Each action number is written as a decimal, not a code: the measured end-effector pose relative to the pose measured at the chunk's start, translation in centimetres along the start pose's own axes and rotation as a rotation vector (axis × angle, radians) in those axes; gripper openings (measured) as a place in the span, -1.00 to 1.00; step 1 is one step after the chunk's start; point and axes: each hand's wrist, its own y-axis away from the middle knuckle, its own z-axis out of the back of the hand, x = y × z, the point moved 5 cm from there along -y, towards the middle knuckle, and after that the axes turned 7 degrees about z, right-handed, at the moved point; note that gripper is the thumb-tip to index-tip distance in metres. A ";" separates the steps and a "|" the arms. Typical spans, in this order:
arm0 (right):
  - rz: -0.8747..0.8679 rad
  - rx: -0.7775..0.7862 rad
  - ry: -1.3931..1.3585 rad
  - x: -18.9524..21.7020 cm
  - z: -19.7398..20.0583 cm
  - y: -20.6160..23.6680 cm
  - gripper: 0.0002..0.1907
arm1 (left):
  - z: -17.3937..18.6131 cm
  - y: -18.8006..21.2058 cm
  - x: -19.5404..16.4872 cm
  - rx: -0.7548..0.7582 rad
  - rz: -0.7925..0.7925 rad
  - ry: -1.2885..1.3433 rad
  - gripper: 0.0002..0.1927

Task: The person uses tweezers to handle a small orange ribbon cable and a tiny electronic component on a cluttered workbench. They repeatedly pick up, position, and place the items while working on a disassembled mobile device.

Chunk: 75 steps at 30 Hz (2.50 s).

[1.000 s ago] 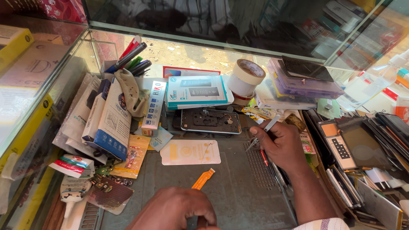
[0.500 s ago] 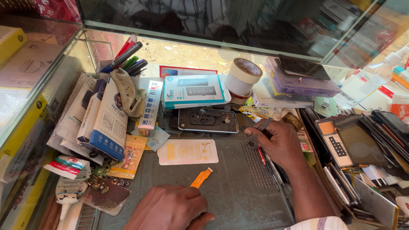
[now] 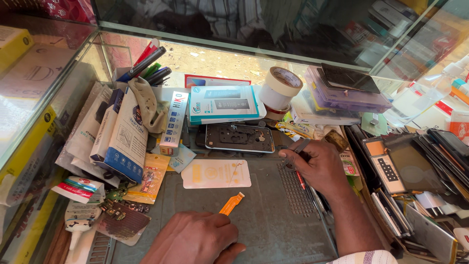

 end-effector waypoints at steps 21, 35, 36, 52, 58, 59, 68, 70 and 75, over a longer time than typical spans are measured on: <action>-0.056 -0.062 0.056 -1.3 0.5 0.4 -0.78 | -0.2 0.0 0.2 -0.003 -0.009 -0.007 -0.70; -0.086 -0.028 0.084 -1.1 0.3 0.4 -0.76 | -0.2 0.0 0.1 0.014 0.003 0.001 -0.72; -0.091 -0.030 0.096 -1.1 0.4 0.4 -0.76 | -0.2 0.0 0.1 0.013 0.001 0.001 -0.72; -0.250 -0.027 -0.077 -2.1 -0.1 0.5 -0.75 | -0.4 0.0 0.4 0.011 0.000 -0.021 -0.72; -0.258 -0.102 -0.199 -2.3 0.1 0.5 -0.74 | -0.3 0.0 0.3 0.004 -0.002 -0.017 -0.73; -0.262 -0.094 -0.163 -2.3 0.2 0.5 -0.74 | -0.3 0.1 0.3 0.003 0.001 -0.018 -0.73; -0.232 -0.024 -0.046 -1.4 0.1 0.3 -0.73 | -0.4 0.1 0.2 -0.002 -0.004 -0.028 -0.72; -0.263 -0.024 -0.059 -1.4 0.0 0.3 -0.73 | -0.4 0.1 0.2 0.006 0.001 -0.025 -0.71; -0.255 -0.029 -0.056 -1.2 0.1 0.3 -0.74 | -0.3 0.0 0.2 0.015 0.017 -0.038 -0.71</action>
